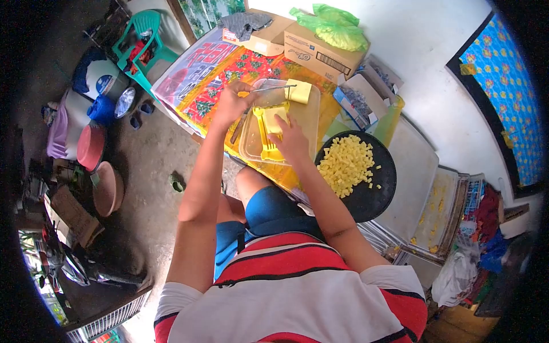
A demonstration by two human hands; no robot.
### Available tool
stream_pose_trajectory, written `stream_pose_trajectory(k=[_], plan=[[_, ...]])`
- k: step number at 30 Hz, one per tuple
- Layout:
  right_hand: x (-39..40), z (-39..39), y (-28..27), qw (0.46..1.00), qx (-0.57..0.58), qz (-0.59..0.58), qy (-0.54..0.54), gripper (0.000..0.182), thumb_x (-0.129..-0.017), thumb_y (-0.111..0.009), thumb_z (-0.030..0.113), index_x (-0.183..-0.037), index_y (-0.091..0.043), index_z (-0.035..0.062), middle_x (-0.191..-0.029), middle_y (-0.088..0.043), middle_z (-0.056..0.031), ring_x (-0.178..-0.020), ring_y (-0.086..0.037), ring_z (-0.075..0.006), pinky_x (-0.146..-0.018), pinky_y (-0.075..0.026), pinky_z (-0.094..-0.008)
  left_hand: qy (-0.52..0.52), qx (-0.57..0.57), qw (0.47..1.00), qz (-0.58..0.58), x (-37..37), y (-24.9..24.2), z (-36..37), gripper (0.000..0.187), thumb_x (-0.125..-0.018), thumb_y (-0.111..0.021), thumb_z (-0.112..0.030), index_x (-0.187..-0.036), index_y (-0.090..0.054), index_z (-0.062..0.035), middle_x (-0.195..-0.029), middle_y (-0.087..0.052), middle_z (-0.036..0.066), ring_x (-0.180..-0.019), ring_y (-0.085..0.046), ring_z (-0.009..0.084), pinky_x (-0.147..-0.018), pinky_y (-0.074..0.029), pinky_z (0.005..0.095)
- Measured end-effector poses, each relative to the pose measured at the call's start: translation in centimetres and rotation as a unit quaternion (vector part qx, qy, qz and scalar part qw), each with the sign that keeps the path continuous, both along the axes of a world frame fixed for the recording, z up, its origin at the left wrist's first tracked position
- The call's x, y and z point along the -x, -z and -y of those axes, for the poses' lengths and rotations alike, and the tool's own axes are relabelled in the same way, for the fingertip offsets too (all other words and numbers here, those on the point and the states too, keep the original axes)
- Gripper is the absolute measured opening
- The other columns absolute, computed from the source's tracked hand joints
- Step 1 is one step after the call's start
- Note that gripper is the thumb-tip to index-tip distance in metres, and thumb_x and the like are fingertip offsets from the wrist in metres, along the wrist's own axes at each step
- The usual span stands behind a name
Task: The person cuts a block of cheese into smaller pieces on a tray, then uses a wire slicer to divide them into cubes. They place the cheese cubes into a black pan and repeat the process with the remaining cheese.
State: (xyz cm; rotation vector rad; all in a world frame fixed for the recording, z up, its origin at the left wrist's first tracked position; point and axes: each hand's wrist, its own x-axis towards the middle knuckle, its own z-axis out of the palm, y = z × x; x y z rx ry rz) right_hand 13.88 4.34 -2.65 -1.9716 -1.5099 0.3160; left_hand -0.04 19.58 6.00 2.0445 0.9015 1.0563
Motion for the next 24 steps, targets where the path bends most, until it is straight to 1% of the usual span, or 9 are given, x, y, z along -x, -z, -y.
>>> stream_pose_trajectory(k=[3, 6, 9, 18, 21, 24], plan=[[-0.1, -0.1, -0.2, 1.000, -0.005, -0.009, -0.003, 0.065, -0.085, -0.070, 0.041, -0.142, -0.047, 0.0219, -0.147, -0.042, -0.0214, -0.126, -0.049, -0.0390, -0.099, -0.047, -0.0473, 0.000, -0.021, 1.000, -0.004, 0.6, 0.8, 0.5, 0.025, -0.077, -0.077, -0.017, -0.094, -0.073, 0.0007, -0.089, -0.067, 0.016, -0.083, -0.067, 0.0300, -0.077, -0.052, 0.0370], [-0.2, -0.1, 0.0, 1.000, -0.018, -0.007, -0.005, 0.064, -0.085, -0.069, 0.041, -0.142, -0.048, 0.0214, -0.146, -0.042, -0.0219, -0.127, -0.049, -0.0388, -0.098, -0.047, -0.0469, 0.020, 0.019, 0.999, -0.027, 0.7, 1.3, 0.9, 0.024, -0.080, -0.078, -0.017, -0.100, -0.075, -0.0022, -0.086, -0.066, 0.011, -0.080, -0.064, 0.0213, -0.076, -0.050, 0.0329], [-0.2, 0.0, -0.1, 1.000, -0.024, -0.007, -0.006, 0.064, -0.085, -0.069, 0.041, -0.142, -0.049, 0.0212, -0.146, -0.043, -0.0221, -0.128, -0.049, -0.0385, -0.098, -0.047, -0.0465, 0.027, 0.034, 0.999, -0.012, 0.9, 1.3, 1.2, 0.025, -0.082, -0.076, -0.017, -0.103, -0.074, -0.0024, -0.087, -0.065, 0.011, -0.079, -0.064, 0.0214, -0.075, -0.050, 0.0333], [-0.2, 0.0, 0.1, 0.999, -0.037, -0.006, -0.008, 0.064, -0.085, -0.069, 0.042, -0.142, -0.049, 0.0217, -0.146, -0.043, -0.0225, -0.126, -0.051, -0.0386, -0.098, -0.047, -0.0458, 0.043, 0.036, 0.998, -0.035, 1.4, 0.9, 1.8, 0.026, -0.090, -0.068, -0.019, -0.109, -0.072, -0.0024, -0.091, -0.065, 0.014, -0.086, -0.063, 0.0241, -0.080, -0.048, 0.0340], [-0.2, 0.1, 0.1, 0.999, -0.037, -0.006, -0.005, 0.063, -0.085, -0.069, 0.041, -0.142, -0.049, 0.0225, -0.146, -0.043, -0.0226, -0.126, -0.051, -0.0389, -0.098, -0.047, -0.0457, 0.056, 0.053, 0.997, -0.014, 1.4, 0.9, 1.7, 0.026, -0.090, -0.068, -0.018, -0.109, -0.072, -0.0015, -0.091, -0.064, 0.013, -0.085, -0.062, 0.0236, -0.079, -0.048, 0.0336], [-0.2, 0.1, 0.3, 0.999, -0.040, -0.007, -0.001, 0.064, -0.084, -0.070, 0.042, -0.142, -0.049, 0.0230, -0.145, -0.044, -0.0228, -0.126, -0.051, -0.0390, -0.098, -0.047, -0.0457, 0.059, 0.029, 0.998, 0.015, 1.4, 0.9, 1.9, 0.026, -0.087, -0.069, -0.018, -0.108, -0.072, -0.0025, -0.085, -0.064, 0.015, -0.078, -0.063, 0.0259, -0.075, -0.050, 0.0347]])
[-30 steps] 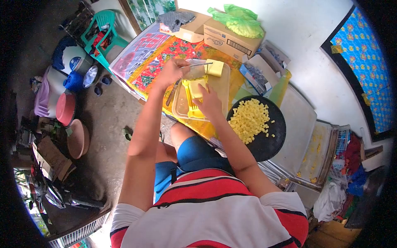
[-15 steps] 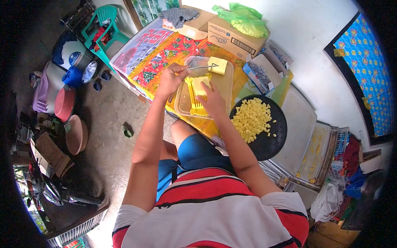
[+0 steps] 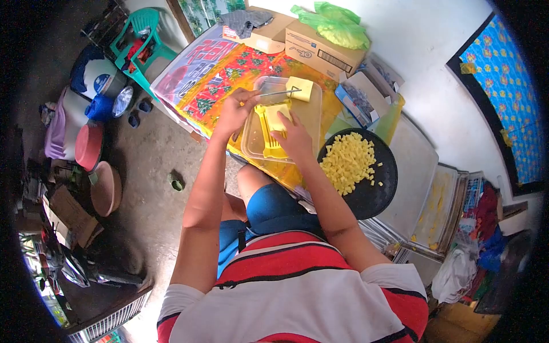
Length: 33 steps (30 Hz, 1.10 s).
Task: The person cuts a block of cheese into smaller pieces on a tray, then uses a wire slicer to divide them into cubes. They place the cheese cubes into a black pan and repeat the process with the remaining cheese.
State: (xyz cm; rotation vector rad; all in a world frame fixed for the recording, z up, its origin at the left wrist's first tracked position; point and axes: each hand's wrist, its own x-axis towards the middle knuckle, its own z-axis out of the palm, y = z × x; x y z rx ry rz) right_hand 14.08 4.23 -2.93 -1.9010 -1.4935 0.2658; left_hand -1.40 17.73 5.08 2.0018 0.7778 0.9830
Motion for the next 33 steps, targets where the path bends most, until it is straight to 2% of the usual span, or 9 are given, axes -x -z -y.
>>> stream_pose_trajectory(k=[5, 11, 17, 24, 27, 33], plan=[[0.3, 0.0, -0.7, 1.000, 0.011, 0.003, 0.001, 0.073, -0.080, -0.072, 0.046, -0.143, -0.047, 0.0186, -0.144, -0.044, -0.0237, -0.125, -0.052, -0.0396, -0.098, -0.047, -0.0461, 0.009, 0.015, 1.000, 0.003, 0.2, -0.3, 0.5, 0.026, -0.087, -0.069, -0.017, -0.108, -0.072, -0.0009, -0.084, -0.064, 0.014, -0.077, -0.062, 0.0242, -0.074, -0.049, 0.0335], [1.3, -0.9, 0.3, 0.999, 0.002, 0.007, 0.049, 0.084, -0.080, -0.072, 0.047, -0.145, -0.039, 0.0076, -0.143, -0.043, -0.0259, -0.124, -0.051, -0.0420, -0.098, -0.046, -0.0474, 0.019, 0.027, 0.999, 0.004, 0.5, 0.5, 0.6, 0.026, -0.089, -0.069, -0.017, -0.109, -0.072, -0.0007, -0.087, -0.063, 0.013, -0.078, -0.061, 0.0219, -0.073, -0.049, 0.0329], [1.3, -1.0, 1.0, 0.998, 0.001, -0.012, 0.064, 0.084, -0.080, -0.072, 0.045, -0.144, -0.038, 0.0032, -0.140, -0.047, -0.0246, -0.123, -0.052, -0.0402, -0.098, -0.046, -0.0467, 0.020, 0.045, 0.999, 0.008, 0.9, 1.4, 1.8, 0.028, -0.089, -0.070, -0.017, -0.111, -0.071, -0.0001, -0.090, -0.063, 0.011, -0.079, -0.061, 0.0198, -0.074, -0.048, 0.0314], [1.4, -1.0, 1.4, 0.997, -0.026, -0.010, 0.067, 0.082, -0.080, -0.074, 0.042, -0.142, -0.039, 0.0012, -0.138, -0.050, -0.0212, -0.122, -0.053, -0.0373, -0.097, -0.047, -0.0461, 0.008, 0.047, 0.999, 0.009, 1.2, 1.7, 2.8, 0.026, -0.089, -0.070, -0.015, -0.111, -0.071, -0.0009, -0.090, -0.063, 0.009, -0.080, -0.060, 0.0181, -0.074, -0.047, 0.0302], [1.3, -1.0, 1.4, 0.997, -0.028, -0.003, 0.068, 0.081, -0.080, -0.074, 0.042, -0.141, -0.040, 0.0012, -0.136, -0.051, -0.0207, -0.120, -0.054, -0.0373, -0.095, -0.048, -0.0462, 0.008, 0.079, 0.997, -0.013, 1.4, 1.9, 3.2, 0.025, -0.091, -0.069, -0.014, -0.112, -0.071, -0.0008, -0.099, -0.066, 0.010, -0.092, -0.063, 0.0179, -0.083, -0.048, 0.0286], [1.5, -0.9, 1.2, 0.997, -0.023, -0.004, 0.073, 0.081, -0.079, -0.074, 0.042, -0.141, -0.041, 0.0022, -0.132, -0.053, -0.0190, -0.116, -0.057, -0.0369, -0.091, -0.050, -0.0461, 0.018, 0.084, 0.996, 0.019, 1.5, 2.9, 3.8, 0.026, -0.091, -0.069, -0.013, -0.112, -0.070, 0.0002, -0.100, -0.066, 0.010, -0.091, -0.063, 0.0170, -0.083, -0.048, 0.0283]])
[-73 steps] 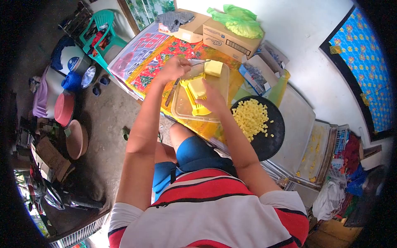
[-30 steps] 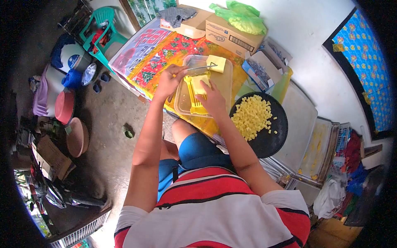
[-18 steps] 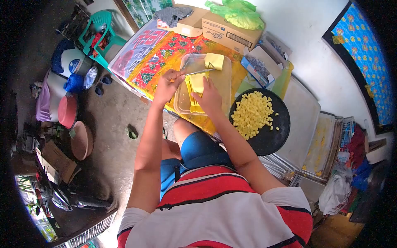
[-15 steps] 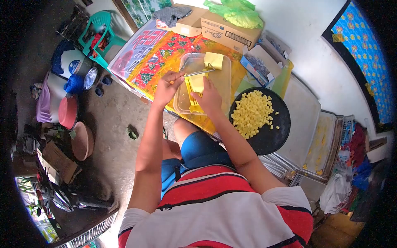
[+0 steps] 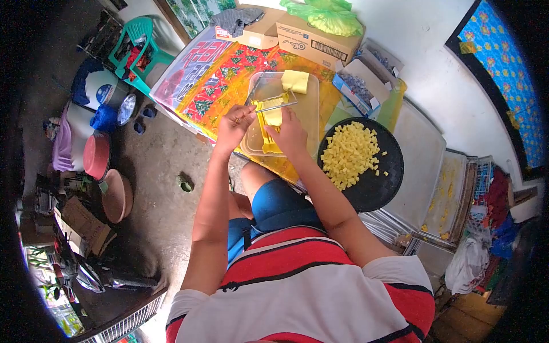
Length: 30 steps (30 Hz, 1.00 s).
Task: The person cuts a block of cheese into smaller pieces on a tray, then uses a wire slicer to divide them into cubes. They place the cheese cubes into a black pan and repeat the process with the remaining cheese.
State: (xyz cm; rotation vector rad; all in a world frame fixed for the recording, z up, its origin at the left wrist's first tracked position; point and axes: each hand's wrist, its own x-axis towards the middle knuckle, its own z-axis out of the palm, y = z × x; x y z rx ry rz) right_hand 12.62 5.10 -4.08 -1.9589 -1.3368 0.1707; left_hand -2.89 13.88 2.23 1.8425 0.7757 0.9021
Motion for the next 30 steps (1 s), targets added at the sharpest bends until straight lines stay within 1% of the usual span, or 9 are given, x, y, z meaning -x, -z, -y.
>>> stream_pose_trajectory(k=[5, 8, 12, 17, 24, 27, 30], plan=[[0.0, 0.2, -1.0, 1.000, 0.020, -0.002, -0.001, 0.080, -0.080, -0.074, 0.042, -0.142, -0.040, 0.0041, -0.128, -0.055, -0.0178, -0.112, -0.058, -0.0364, -0.087, -0.050, -0.0461, -0.007, 0.010, 1.000, 0.013, -0.1, 0.2, 0.4, 0.025, -0.091, -0.069, -0.012, -0.112, -0.070, 0.0016, -0.101, -0.066, 0.010, -0.092, -0.063, 0.0168, -0.082, -0.048, 0.0278], [0.0, 0.2, -0.9, 1.000, -0.004, 0.006, -0.001, 0.081, -0.080, -0.073, 0.042, -0.143, -0.039, 0.0050, -0.127, -0.056, -0.0170, -0.110, -0.058, -0.0362, -0.086, -0.051, -0.0457, -0.010, 0.015, 1.000, 0.018, -0.2, 0.1, 0.4, 0.024, -0.091, -0.069, -0.011, -0.111, -0.070, 0.0020, -0.101, -0.065, 0.010, -0.093, -0.062, 0.0166, -0.083, -0.048, 0.0276], [0.1, 0.3, -1.3, 1.000, 0.006, 0.002, -0.001, 0.081, -0.080, -0.073, 0.042, -0.143, -0.039, 0.0050, -0.126, -0.056, -0.0166, -0.110, -0.058, -0.0361, -0.087, -0.050, -0.0454, -0.013, 0.041, 0.998, 0.035, -0.3, 0.0, 0.7, 0.024, -0.091, -0.068, -0.010, -0.111, -0.070, 0.0024, -0.102, -0.065, 0.010, -0.094, -0.062, 0.0165, -0.083, -0.048, 0.0276], [0.1, 0.4, -1.4, 1.000, 0.007, -0.006, 0.004, 0.081, -0.080, -0.073, 0.041, -0.143, -0.039, 0.0044, -0.128, -0.055, -0.0174, -0.110, -0.058, -0.0368, -0.088, -0.050, -0.0461, -0.005, 0.028, 0.999, 0.041, -0.3, 0.5, 0.6, 0.023, -0.091, -0.068, -0.008, -0.112, -0.069, 0.0024, -0.100, -0.064, 0.008, -0.094, -0.060, 0.0152, -0.083, -0.047, 0.0270], [-0.1, 0.5, -1.3, 1.000, 0.021, -0.015, -0.010, 0.082, -0.081, -0.072, 0.042, -0.143, -0.038, 0.0015, -0.133, -0.052, -0.0215, -0.117, -0.054, -0.0391, -0.094, -0.048, -0.0464, -0.005, 0.027, 0.999, 0.022, -0.2, 0.2, 0.6, 0.024, -0.092, -0.067, -0.008, -0.113, -0.069, 0.0030, -0.099, -0.063, 0.007, -0.092, -0.059, 0.0137, -0.082, -0.047, 0.0257], [-0.2, 0.5, -1.3, 0.999, 0.028, -0.029, -0.016, 0.082, -0.082, -0.072, 0.043, -0.143, -0.037, 0.0003, -0.135, -0.050, -0.0226, -0.119, -0.053, -0.0395, -0.097, -0.046, -0.0463, -0.007, 0.016, 0.998, 0.057, -0.4, 0.6, 0.5, 0.023, -0.090, -0.069, -0.007, -0.111, -0.070, 0.0010, -0.095, -0.064, 0.007, -0.082, -0.055, 0.0132, -0.075, -0.046, 0.0262], [-0.3, 0.4, -0.7, 0.999, 0.019, -0.025, -0.019, 0.082, -0.082, -0.071, 0.044, -0.143, -0.036, 0.0003, -0.137, -0.049, -0.0230, -0.122, -0.051, -0.0393, -0.099, -0.044, -0.0460, -0.011, 0.057, 0.995, 0.085, -0.6, 0.7, 0.5, 0.023, -0.091, -0.069, -0.008, -0.111, -0.069, 0.0015, -0.096, -0.064, 0.008, -0.084, -0.057, 0.0134, -0.076, -0.046, 0.0260]])
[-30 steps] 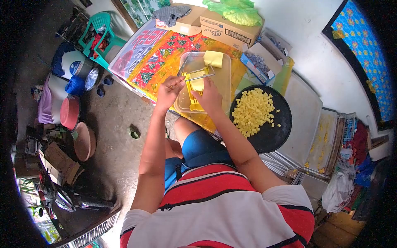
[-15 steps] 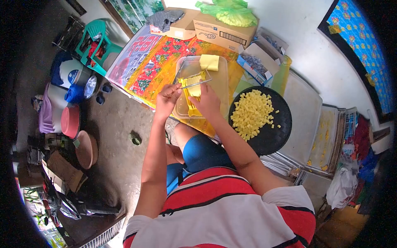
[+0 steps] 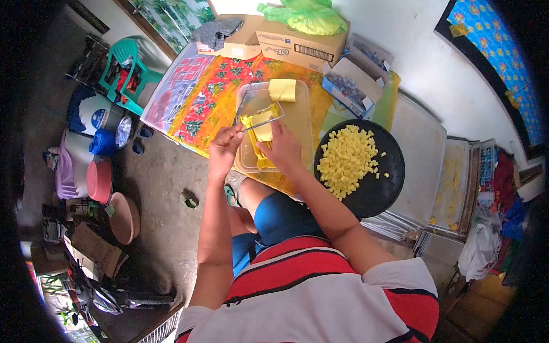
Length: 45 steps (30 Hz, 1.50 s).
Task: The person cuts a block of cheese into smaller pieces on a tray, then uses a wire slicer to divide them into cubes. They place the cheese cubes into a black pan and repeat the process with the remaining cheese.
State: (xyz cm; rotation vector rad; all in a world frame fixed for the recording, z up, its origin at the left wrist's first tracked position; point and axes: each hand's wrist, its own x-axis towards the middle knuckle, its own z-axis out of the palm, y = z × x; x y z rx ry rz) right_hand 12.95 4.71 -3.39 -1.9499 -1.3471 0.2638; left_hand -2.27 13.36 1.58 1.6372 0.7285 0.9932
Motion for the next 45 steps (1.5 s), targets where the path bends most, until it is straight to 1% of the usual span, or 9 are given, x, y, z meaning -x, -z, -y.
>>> stream_pose_trajectory(k=[3, 9, 12, 21, 27, 30, 33, 36, 45], plan=[[0.0, -0.1, 0.7, 1.000, -0.019, 0.004, -0.002, 0.082, -0.083, -0.071, 0.043, -0.144, -0.036, 0.0015, -0.138, -0.048, -0.0232, -0.125, -0.049, -0.0391, -0.101, -0.043, -0.0454, -0.002, -0.013, 0.998, -0.055, 0.1, -0.4, -0.6, 0.025, -0.093, -0.066, -0.011, -0.115, -0.069, 0.0015, -0.103, -0.063, 0.008, -0.096, -0.059, 0.0136, -0.085, -0.047, 0.0260], [0.0, 0.0, 0.2, 1.000, -0.002, -0.009, 0.002, 0.082, -0.083, -0.071, 0.043, -0.146, -0.035, 0.0041, -0.138, -0.048, -0.0220, -0.125, -0.050, -0.0379, -0.100, -0.044, -0.0449, -0.012, -0.007, 0.999, -0.045, -0.3, -1.3, -1.1, 0.026, -0.094, -0.066, -0.014, -0.117, -0.069, -0.0015, -0.103, -0.064, 0.008, -0.097, -0.059, 0.0136, -0.086, -0.047, 0.0264], [0.0, 0.0, 0.5, 1.000, -0.008, 0.006, 0.011, 0.082, -0.082, -0.072, 0.043, -0.145, -0.036, 0.0047, -0.137, -0.049, -0.0192, -0.122, -0.052, -0.0360, -0.097, -0.046, -0.0436, -0.025, -0.011, 0.998, -0.053, -0.5, -1.9, -0.8, 0.023, -0.093, -0.067, -0.009, -0.112, -0.068, 0.0030, -0.100, -0.065, 0.009, -0.091, -0.062, 0.0149, -0.081, -0.049, 0.0267], [-0.1, -0.1, 0.5, 1.000, -0.021, 0.013, 0.003, 0.081, -0.081, -0.072, 0.041, -0.143, -0.037, 0.0011, -0.135, -0.050, -0.0228, -0.122, -0.051, -0.0383, -0.099, -0.045, -0.0449, 0.000, 0.029, 0.998, -0.047, 0.0, -1.2, 0.1, 0.028, -0.094, -0.066, -0.012, -0.119, -0.068, 0.0005, -0.108, -0.063, 0.007, -0.100, -0.058, 0.0134, -0.089, -0.047, 0.0258], [0.0, 0.1, -0.4, 1.000, -0.003, -0.002, 0.001, 0.081, -0.081, -0.073, 0.040, -0.142, -0.038, -0.0001, -0.135, -0.050, -0.0226, -0.123, -0.051, -0.0380, -0.100, -0.045, -0.0444, -0.006, -0.005, 1.000, -0.009, -0.1, -0.3, 0.4, 0.025, -0.092, -0.067, -0.007, -0.116, -0.068, 0.0013, -0.103, -0.062, 0.006, -0.091, -0.057, 0.0113, -0.082, -0.047, 0.0245], [0.0, 0.1, -0.4, 1.000, 0.001, -0.009, -0.002, 0.082, -0.081, -0.072, 0.040, -0.143, -0.037, 0.0001, -0.136, -0.050, -0.0230, -0.123, -0.050, -0.0382, -0.100, -0.044, -0.0444, 0.003, 0.016, 0.999, -0.029, 0.1, -0.4, 0.6, 0.028, -0.094, -0.065, -0.011, -0.120, -0.067, 0.0010, -0.112, -0.062, 0.008, -0.103, -0.058, 0.0139, -0.091, -0.047, 0.0270], [0.0, 0.0, -0.2, 1.000, 0.000, -0.007, -0.002, 0.082, -0.082, -0.072, 0.040, -0.144, -0.036, 0.0001, -0.136, -0.049, -0.0235, -0.124, -0.050, -0.0385, -0.101, -0.044, -0.0444, 0.005, 0.019, 0.999, -0.028, 0.2, 0.0, 0.5, 0.028, -0.094, -0.065, -0.010, -0.119, -0.067, 0.0008, -0.113, -0.062, 0.008, -0.104, -0.058, 0.0139, -0.091, -0.047, 0.0272], [0.0, 0.0, 0.0, 1.000, -0.001, -0.010, -0.002, 0.083, -0.082, -0.072, 0.040, -0.144, -0.036, 0.0001, -0.136, -0.049, -0.0238, -0.124, -0.050, -0.0386, -0.100, -0.044, -0.0445, -0.016, 0.005, 1.000, -0.026, 0.0, 0.3, 0.5, 0.026, -0.091, -0.069, -0.011, -0.116, -0.070, -0.0031, -0.107, -0.063, 0.005, -0.089, -0.057, 0.0108, -0.077, -0.046, 0.0237], [0.1, 0.2, -0.2, 1.000, -0.010, 0.000, 0.002, 0.083, -0.082, -0.072, 0.040, -0.145, -0.035, 0.0022, -0.134, -0.051, -0.0221, -0.121, -0.052, -0.0377, -0.097, -0.046, -0.0449, -0.022, -0.019, 0.999, -0.031, 0.1, 0.4, 1.0, 0.024, -0.091, -0.069, -0.012, -0.115, -0.070, -0.0039, -0.102, -0.065, 0.004, -0.086, -0.057, 0.0101, -0.073, -0.045, 0.0244]])
